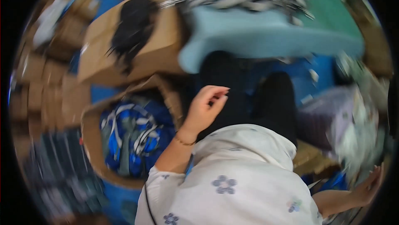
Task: Attaching striped shoulder straps with metal clips to blue sports bags.
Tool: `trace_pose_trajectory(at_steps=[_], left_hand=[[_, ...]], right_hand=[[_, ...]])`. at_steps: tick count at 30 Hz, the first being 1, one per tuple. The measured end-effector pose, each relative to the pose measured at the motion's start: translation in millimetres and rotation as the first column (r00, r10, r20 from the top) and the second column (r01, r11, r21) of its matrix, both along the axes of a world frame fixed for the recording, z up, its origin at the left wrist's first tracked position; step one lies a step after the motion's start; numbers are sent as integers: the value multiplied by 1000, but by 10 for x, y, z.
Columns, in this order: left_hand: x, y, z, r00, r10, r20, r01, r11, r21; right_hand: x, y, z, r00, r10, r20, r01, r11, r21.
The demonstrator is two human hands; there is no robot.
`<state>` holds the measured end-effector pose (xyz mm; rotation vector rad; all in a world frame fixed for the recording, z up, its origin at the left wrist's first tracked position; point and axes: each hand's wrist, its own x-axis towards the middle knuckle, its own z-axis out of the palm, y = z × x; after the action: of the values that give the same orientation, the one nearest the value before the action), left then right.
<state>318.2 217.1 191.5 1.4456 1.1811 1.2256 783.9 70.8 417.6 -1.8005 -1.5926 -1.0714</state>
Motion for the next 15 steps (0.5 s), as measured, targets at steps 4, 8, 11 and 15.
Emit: trace_pose_trajectory(at_steps=[4,8,11,15], left_hand=[[-537,-482,-178,945,314,-89,-317,948,-27],[-1424,-1118,-846,682,592,-428,-683,725,-85],[-2010,-1583,-1506,323,549,-771,-876,482,-24],[-2405,-2380,-2168,133,380,-915,-990,86,-108]], right_hand=[[-438,1092,-479,882,172,-438,-249,961,-125],[-931,1744,-512,801,550,-235,-596,706,-382],[-1466,1826,-683,660,519,-543,-751,437,-495],[-2072,1738,-1060,556,563,-612,-511,-350,-786]])
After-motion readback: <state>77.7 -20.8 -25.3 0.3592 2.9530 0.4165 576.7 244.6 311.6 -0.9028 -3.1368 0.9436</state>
